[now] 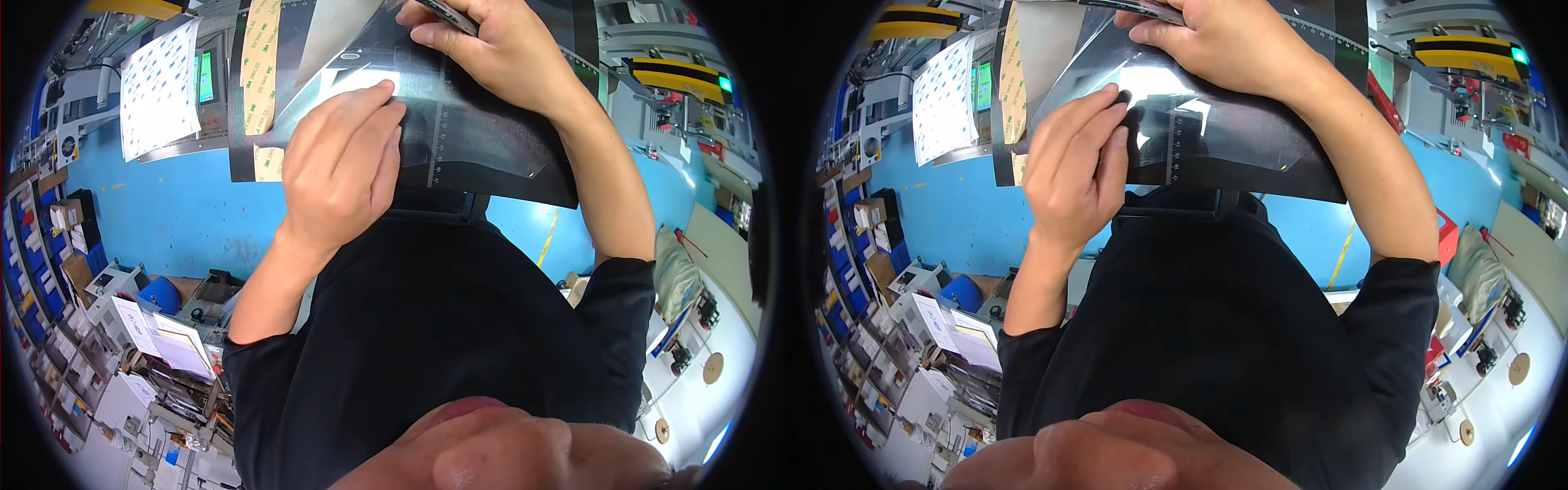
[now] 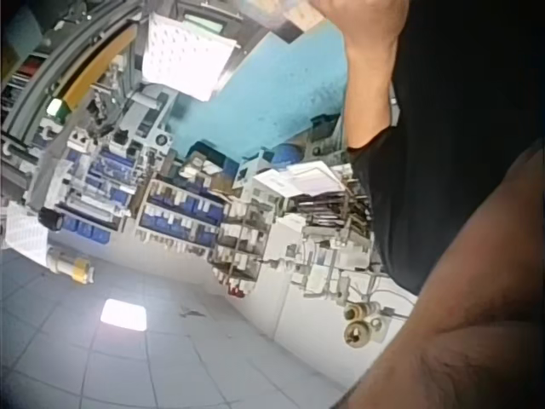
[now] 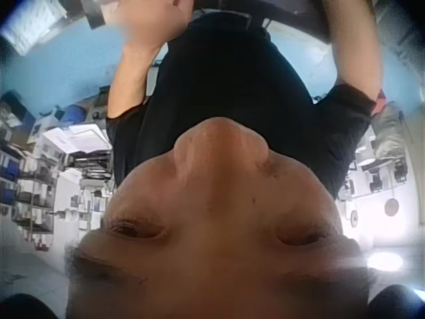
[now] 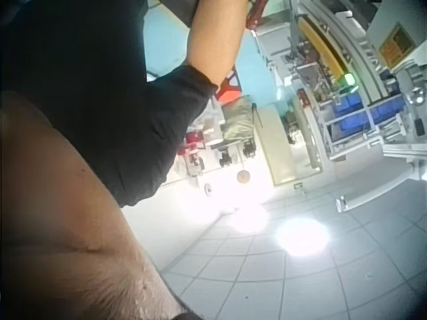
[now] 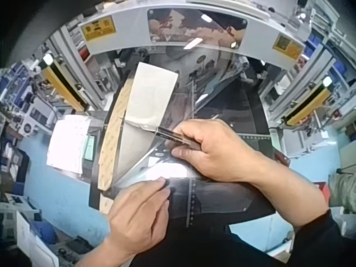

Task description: Applying adhesive labels to parts and trimming them using a utility knife.

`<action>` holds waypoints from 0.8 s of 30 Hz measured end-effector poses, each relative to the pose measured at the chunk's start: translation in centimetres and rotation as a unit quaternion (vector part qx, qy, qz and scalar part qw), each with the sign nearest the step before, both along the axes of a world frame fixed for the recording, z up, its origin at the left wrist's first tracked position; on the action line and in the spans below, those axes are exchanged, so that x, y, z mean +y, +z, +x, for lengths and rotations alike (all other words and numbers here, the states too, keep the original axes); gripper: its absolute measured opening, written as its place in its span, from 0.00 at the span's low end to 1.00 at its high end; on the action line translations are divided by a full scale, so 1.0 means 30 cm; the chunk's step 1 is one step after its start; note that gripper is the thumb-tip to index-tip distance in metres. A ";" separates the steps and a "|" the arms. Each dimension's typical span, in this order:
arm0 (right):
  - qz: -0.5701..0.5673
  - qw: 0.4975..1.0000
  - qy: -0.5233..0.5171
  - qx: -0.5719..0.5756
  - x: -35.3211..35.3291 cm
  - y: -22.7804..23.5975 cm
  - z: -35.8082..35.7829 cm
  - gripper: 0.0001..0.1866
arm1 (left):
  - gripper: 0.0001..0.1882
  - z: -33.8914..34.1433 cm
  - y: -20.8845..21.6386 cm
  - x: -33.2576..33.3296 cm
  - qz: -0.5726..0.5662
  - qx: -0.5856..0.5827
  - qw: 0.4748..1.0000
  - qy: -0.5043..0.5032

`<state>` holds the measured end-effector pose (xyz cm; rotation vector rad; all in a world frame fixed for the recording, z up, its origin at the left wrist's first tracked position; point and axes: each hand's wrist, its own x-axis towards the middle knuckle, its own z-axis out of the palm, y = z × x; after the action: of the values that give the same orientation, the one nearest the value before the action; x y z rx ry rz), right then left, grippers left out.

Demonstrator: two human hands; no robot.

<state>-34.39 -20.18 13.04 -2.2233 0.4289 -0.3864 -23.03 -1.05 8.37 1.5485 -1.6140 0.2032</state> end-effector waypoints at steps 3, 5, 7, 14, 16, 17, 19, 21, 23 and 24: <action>-0.045 0.998 -0.004 -0.033 0.003 -0.014 0.001 0.08 | 0.11 0.002 -0.017 -0.005 0.035 -0.001 0.999 -0.008; -0.029 0.999 -0.023 -0.018 0.012 -0.007 0.003 0.08 | 0.10 0.006 -0.011 -0.008 0.054 -0.004 0.999 -0.009; -0.036 0.999 -0.026 -0.011 0.013 -0.009 0.005 0.07 | 0.10 0.009 -0.009 -0.011 0.058 -0.007 0.998 -0.012; -0.028 0.999 -0.037 0.000 0.020 -0.008 0.008 0.06 | 0.10 0.011 -0.011 -0.012 0.069 -0.004 0.998 -0.011; -0.028 0.999 -0.041 0.003 0.023 -0.009 0.011 0.06 | 0.10 0.011 -0.008 -0.015 0.070 -0.006 0.997 -0.010; -0.029 0.999 -0.046 0.006 0.024 -0.008 0.013 0.06 | 0.10 0.011 -0.007 -0.017 0.071 -0.009 0.997 -0.010; -0.037 0.999 -0.039 -0.008 0.033 0.006 0.017 0.06 | 0.11 0.012 -0.008 -0.018 0.074 -0.008 0.997 -0.009; -0.045 0.998 -0.034 -0.023 0.036 0.012 0.018 0.05 | 0.11 0.012 -0.006 -0.021 0.076 -0.009 0.997 -0.010; -0.037 0.998 -0.041 -0.005 0.036 0.013 0.018 0.05 | 0.11 0.010 0.000 -0.023 0.089 -0.017 0.996 -0.007; -0.037 0.998 -0.041 -0.005 0.036 0.012 0.018 0.05 | 0.11 0.009 0.001 -0.024 0.089 -0.017 0.996 -0.007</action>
<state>-33.86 -19.10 13.40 -2.2794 0.5095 -0.4623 -22.75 -1.76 8.40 1.6745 -1.7072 0.0789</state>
